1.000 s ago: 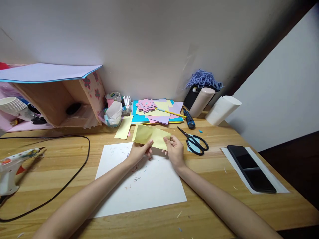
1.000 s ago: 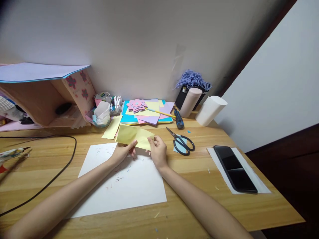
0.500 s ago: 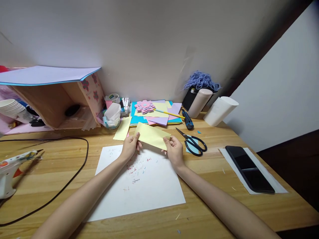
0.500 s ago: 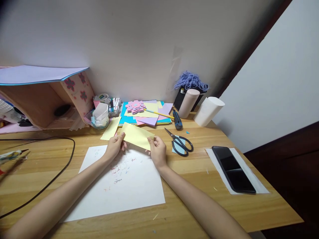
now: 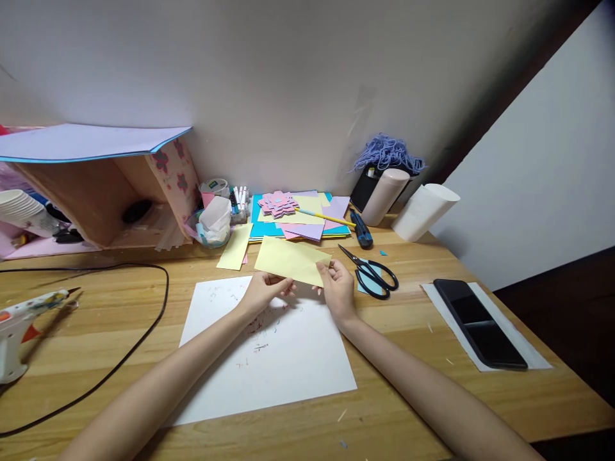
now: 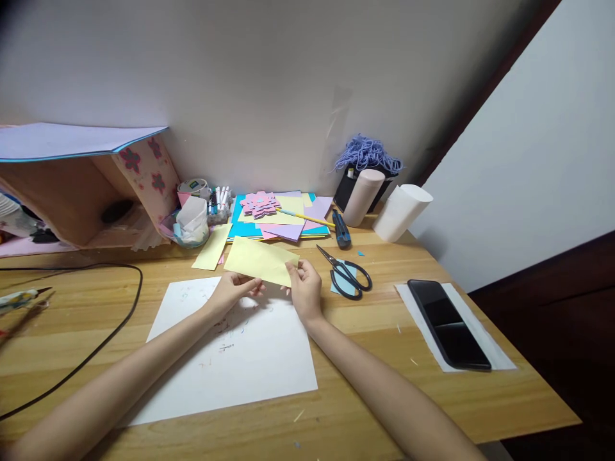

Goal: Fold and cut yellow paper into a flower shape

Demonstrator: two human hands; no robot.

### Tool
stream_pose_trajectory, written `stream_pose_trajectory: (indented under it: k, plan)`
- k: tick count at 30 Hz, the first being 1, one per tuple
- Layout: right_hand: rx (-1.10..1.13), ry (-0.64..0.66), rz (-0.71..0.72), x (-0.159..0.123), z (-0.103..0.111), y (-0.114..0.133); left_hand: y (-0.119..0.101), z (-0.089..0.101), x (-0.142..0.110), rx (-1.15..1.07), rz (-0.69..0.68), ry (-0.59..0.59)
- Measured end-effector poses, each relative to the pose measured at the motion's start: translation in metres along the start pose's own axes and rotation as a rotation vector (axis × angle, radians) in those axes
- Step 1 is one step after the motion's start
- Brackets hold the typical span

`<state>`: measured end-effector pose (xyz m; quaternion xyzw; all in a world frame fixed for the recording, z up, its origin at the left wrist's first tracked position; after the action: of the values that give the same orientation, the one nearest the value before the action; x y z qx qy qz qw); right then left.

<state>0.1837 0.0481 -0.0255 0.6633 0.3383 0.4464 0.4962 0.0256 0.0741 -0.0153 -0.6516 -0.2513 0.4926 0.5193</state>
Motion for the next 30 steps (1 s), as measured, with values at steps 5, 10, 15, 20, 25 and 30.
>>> stream_pose_trajectory:
  k: [5, 10, 15, 20, 25, 30]
  plan:
    - [-0.034, 0.027, 0.025, -0.003, -0.001, 0.002, 0.0, 0.004, 0.003, 0.068, 0.002, -0.111]
    - [-0.024, 0.041, 0.042, -0.006, -0.003, 0.005, 0.0, 0.017, 0.009, 0.113, -0.031, -0.238]
    - [-0.032, 0.023, 0.016, -0.005, -0.002, 0.003, 0.0, 0.029, 0.016, 0.077, -0.075, -0.228]
    - [-0.014, -0.011, 0.007, 0.0, 0.002, 0.002, -0.002, 0.041, 0.021, 0.059, -0.145, -0.273]
    - [-0.02, -0.03, 0.011, 0.003, 0.006, 0.001, -0.002, 0.053, 0.025, 0.052, -0.161, -0.392]
    - [-0.011, -0.066, 0.028, 0.009, 0.013, 0.002, -0.003, 0.058, 0.026, -0.111, -0.13, -0.32]
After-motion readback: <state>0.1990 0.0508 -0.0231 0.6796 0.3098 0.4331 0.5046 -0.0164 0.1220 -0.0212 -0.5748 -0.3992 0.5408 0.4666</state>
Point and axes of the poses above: each hand's wrist, its own x-axis towards the middle knuckle, its own z-axis out of the back of the hand, y = z × x, the point moved 2 cm from there along x, towards the middle knuckle, and after that the axes turned 12 degrees about z, right-handed, at the moved point
